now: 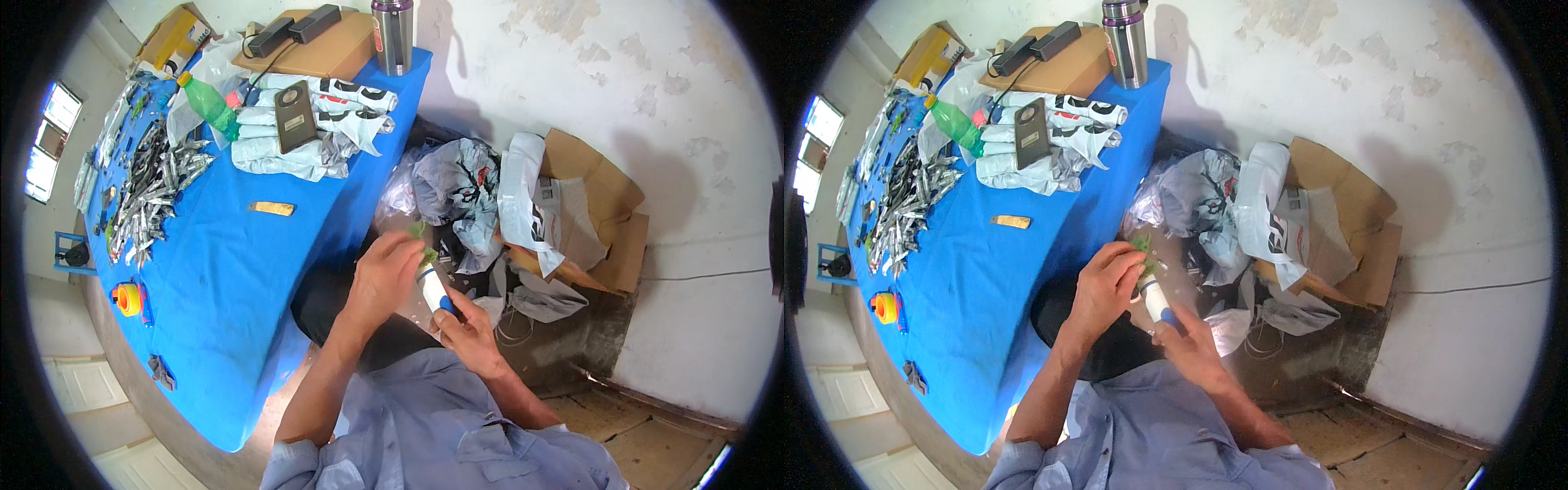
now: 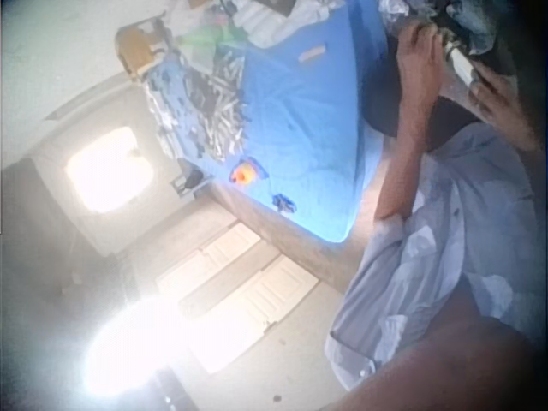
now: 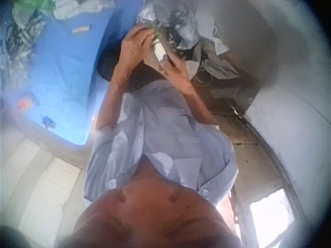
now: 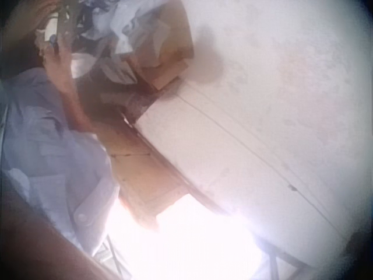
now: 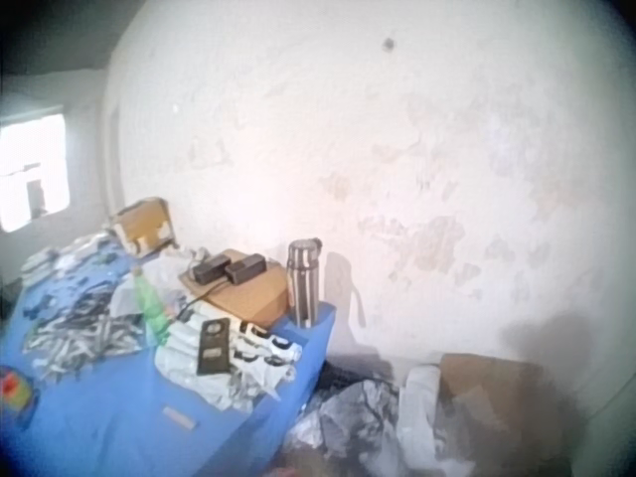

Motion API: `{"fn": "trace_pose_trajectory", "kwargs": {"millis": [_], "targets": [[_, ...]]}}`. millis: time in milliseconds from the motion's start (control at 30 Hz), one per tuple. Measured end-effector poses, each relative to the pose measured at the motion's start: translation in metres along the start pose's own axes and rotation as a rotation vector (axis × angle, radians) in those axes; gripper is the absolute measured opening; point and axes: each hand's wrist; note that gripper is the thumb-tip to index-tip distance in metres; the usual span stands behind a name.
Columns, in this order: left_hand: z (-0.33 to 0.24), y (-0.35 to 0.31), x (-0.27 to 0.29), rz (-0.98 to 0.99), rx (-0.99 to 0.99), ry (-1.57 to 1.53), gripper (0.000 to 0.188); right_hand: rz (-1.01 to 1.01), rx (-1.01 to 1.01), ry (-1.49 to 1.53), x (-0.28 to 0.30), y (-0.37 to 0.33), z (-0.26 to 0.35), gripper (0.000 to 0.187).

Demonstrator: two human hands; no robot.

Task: The person assembles an electronic shaver by cleaning components with a cloth, applying adhesive tape, and securing parts with a screwdriver.

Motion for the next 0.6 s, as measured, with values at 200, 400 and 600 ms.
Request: {"fn": "trace_pose_trajectory", "kwargs": {"millis": [200, 400, 600], "targets": [[-0.009, -0.036, -0.005, 0.098, -0.091, -0.001, 0.023, -0.070, -0.072, 0.260, -0.006, 0.008, -0.011, 0.040], [-0.028, -0.070, -0.005, 0.168, 0.142, -0.271, 0.025, -0.054, -0.129, 0.445, -0.002, -0.001, -0.015, 0.037], [-0.043, -0.071, 0.004, 0.100, -0.022, -0.122, 0.027, 0.019, 0.154, -0.207, 0.019, 0.000, -0.049, 0.054]]}}
Point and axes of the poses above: each hand's wrist, its own y-axis towards the middle knuckle, its own x-axis out of the back of the hand, z = x × y, and after that the axes turned 13 degrees about x, right-handed
